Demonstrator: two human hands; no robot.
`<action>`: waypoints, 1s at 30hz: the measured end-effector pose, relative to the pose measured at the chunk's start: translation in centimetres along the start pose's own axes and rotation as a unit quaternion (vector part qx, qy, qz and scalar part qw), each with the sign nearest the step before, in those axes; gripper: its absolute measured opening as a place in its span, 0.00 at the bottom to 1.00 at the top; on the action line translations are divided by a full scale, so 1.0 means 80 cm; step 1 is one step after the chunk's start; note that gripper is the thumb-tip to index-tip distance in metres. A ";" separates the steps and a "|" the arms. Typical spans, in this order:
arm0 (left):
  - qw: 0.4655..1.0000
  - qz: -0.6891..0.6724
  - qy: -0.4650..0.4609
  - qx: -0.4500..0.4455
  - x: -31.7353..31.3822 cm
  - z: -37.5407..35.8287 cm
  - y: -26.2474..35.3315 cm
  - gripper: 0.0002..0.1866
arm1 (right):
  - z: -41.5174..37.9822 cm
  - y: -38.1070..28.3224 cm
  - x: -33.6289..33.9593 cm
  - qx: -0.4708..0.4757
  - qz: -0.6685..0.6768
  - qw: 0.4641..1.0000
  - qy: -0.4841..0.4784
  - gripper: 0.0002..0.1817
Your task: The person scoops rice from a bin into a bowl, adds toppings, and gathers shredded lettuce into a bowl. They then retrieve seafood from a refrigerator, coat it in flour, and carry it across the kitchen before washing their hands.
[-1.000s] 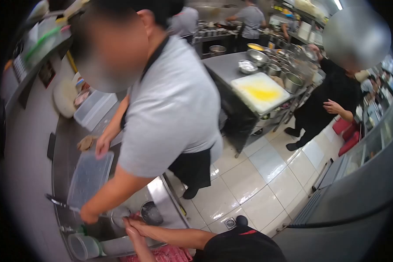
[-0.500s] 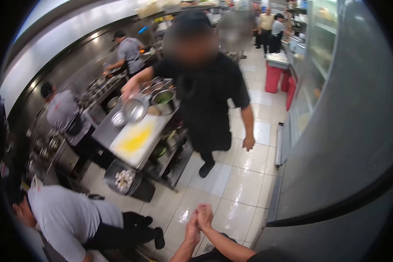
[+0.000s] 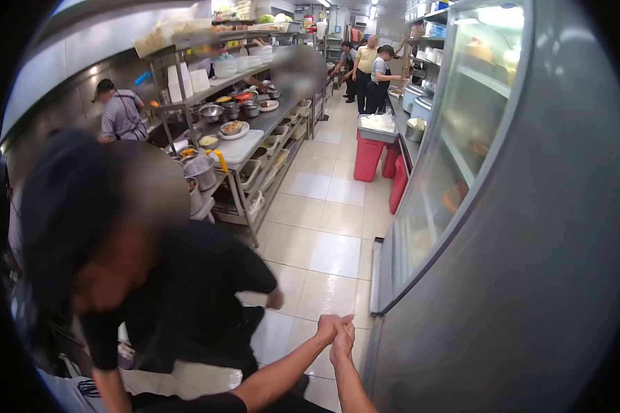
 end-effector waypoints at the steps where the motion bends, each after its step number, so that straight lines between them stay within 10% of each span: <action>1: 1.000 -0.017 -0.005 0.003 0.000 0.025 0.032 0.17 | 0.002 -0.021 0.019 0.023 -0.006 0.999 0.032 0.24; 4: 0.979 -0.185 -0.009 0.086 -0.035 0.110 0.091 0.17 | -0.009 -0.091 0.063 -0.012 -0.021 0.993 0.112 0.24; 9: 0.992 -0.118 -0.028 -0.042 -0.081 0.298 0.089 0.13 | 0.019 -0.110 0.191 -0.013 0.008 0.981 0.195 0.18; 11: 0.999 -0.007 -0.040 -0.035 -0.055 0.351 0.042 0.15 | 0.032 -0.098 0.224 -0.037 0.047 0.978 0.201 0.13; 12: 0.946 0.267 -0.144 -0.117 -0.071 0.393 -0.012 0.17 | 0.057 -0.096 0.240 -0.043 0.046 0.979 0.193 0.13; 17: 0.920 0.327 -0.078 0.200 0.060 0.313 -0.392 0.18 | 0.246 -0.053 0.226 -0.141 -0.032 0.979 0.144 0.10; 18: 0.898 0.365 -0.186 0.162 0.123 0.248 -0.292 0.08 | 0.303 -0.055 0.221 -0.105 -0.040 0.984 0.140 0.10; 19: 0.901 0.421 -0.092 0.038 0.147 0.182 -0.353 0.08 | 0.360 -0.057 0.218 -0.066 -0.047 0.987 0.135 0.10; 20: 0.857 0.433 -0.279 0.032 0.165 0.161 -0.287 0.09 | 0.410 -0.071 0.200 -0.093 -0.017 0.988 0.124 0.11; 21: 0.906 0.295 -0.051 0.298 0.204 0.124 -0.381 0.11 | 0.441 -0.113 0.149 -0.074 -0.052 0.982 0.165 0.10; 24: 0.892 0.271 -0.193 0.308 0.223 0.041 -0.429 0.10 | 0.621 -0.133 0.160 -0.032 -0.172 0.946 0.274 0.04; 26: 0.888 0.259 -0.218 0.311 0.218 0.069 -0.418 0.10 | 0.648 -0.134 0.180 -0.090 -0.197 0.944 0.249 0.05; 28: 0.899 0.273 -0.233 0.250 0.210 0.175 -0.404 0.10 | 0.711 -0.065 0.332 -0.112 -0.544 0.830 0.041 0.05; 30: 0.904 0.330 -0.236 0.136 0.199 0.319 -0.397 0.10 | 0.663 -0.081 0.298 -0.240 -0.461 0.825 0.221 0.05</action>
Point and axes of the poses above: each hand's wrist, its own z-axis towards the middle knuckle, its own x-axis out of the back of the hand, y = z × x, the point moved 7 cm from there along z, towards the middle knuckle, and after that the axes turned 3 degrees about -x, right-handed, at the moved point
